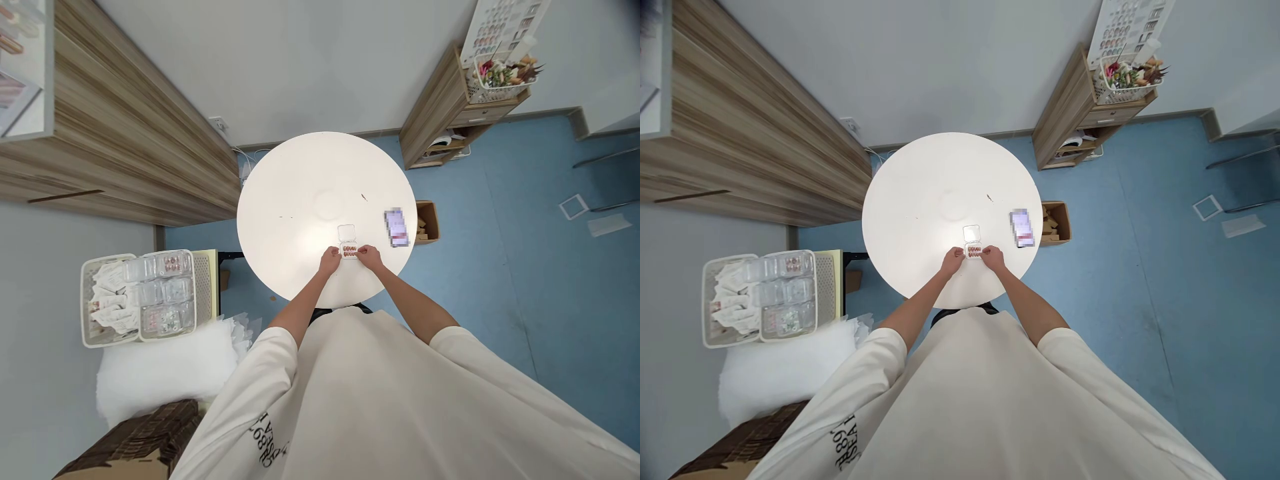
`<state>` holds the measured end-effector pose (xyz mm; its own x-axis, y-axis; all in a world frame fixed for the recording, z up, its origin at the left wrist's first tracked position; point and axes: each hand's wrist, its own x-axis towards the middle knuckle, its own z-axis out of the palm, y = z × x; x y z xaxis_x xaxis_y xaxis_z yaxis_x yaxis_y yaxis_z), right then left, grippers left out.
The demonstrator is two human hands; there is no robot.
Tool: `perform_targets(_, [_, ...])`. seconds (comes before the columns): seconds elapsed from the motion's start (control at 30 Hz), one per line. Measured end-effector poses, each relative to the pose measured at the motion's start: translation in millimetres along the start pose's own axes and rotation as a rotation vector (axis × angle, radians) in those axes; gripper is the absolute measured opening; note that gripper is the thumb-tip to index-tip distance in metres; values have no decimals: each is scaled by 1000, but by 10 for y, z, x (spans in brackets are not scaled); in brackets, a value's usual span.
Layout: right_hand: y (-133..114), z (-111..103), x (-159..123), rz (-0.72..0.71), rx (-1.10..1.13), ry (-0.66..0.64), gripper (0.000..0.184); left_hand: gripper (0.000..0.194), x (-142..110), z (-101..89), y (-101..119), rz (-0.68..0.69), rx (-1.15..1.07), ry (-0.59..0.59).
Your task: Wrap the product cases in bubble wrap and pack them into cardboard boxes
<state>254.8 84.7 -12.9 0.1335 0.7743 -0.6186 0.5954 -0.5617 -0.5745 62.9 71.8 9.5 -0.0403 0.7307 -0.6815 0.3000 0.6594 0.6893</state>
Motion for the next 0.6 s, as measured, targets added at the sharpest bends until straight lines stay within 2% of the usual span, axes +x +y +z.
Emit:
perform_targets(0.1, [29,-10,17,-2,29,-23,17,30,18,-1,4,2,-1,-3])
perform_targets(0.27, [17,8,30,-61,79,-59,27,27,42,30,-1,6,-12,-16])
perform_targets(0.37, [4,-11,53,-64,89,-27,21,28,77,39,5,11,-15,-7])
perform_targets(0.47, [6,-55,120,-40,140,-10,20,29,158,23,43,9,6,29])
perform_targets(0.6, [-17,-81,264,-51,249,-16,30,32,323,-17,130,34,6,58])
